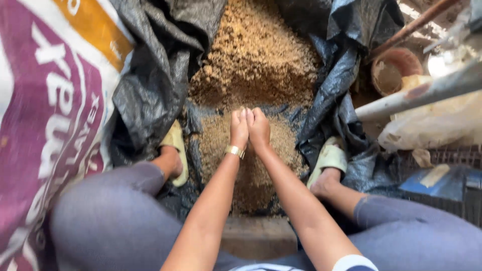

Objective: The person sits cross-legged on the ground and uses both hands to sift through a pile of brown grains spread on a black tarp. They repeatedly scoop up handfuls of the grains and let them fall back onto the pile, appearing to separate or inspect the material.

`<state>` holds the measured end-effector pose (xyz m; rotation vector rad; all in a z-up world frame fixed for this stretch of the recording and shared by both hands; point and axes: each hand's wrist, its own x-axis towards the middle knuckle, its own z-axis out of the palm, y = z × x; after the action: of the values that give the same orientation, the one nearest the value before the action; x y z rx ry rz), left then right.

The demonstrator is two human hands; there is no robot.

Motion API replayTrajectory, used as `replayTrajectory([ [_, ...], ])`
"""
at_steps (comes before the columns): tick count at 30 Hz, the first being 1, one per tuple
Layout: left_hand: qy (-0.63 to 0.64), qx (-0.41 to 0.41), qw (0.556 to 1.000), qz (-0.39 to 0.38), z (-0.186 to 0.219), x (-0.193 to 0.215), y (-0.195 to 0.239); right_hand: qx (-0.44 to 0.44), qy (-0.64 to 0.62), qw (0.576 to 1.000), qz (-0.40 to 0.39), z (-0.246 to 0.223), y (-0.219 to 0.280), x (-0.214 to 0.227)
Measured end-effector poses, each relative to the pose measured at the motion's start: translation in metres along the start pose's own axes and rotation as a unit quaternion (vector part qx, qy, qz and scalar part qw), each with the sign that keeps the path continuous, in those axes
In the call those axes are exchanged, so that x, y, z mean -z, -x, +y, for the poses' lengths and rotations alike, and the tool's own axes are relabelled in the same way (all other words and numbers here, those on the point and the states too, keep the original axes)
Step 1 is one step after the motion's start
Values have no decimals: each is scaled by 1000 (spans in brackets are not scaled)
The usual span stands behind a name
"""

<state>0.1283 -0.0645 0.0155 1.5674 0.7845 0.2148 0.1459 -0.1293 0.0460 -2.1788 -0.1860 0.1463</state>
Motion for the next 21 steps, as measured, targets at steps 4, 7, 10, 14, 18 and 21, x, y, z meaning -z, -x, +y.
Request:
replayTrajectory([
  [4,2,-7,1000,-9,-1,12,26,-44,61,997,-4,-5,24,5],
  [7,-29,-10,999,6,17,25,53,-35,109,993,-5,-2,35,1],
  [10,-96,22,995,17,20,34,71,-9,118,993,1,9,43,-2],
  [14,-121,26,992,-28,2,35,78,12,121,993,-8,14,58,10],
  [18,-44,44,995,-72,-41,35,71,28,22,999,-21,57,62,-9],
  [21,89,165,972,-138,-27,40,63,-12,-145,988,-60,25,90,25],
])
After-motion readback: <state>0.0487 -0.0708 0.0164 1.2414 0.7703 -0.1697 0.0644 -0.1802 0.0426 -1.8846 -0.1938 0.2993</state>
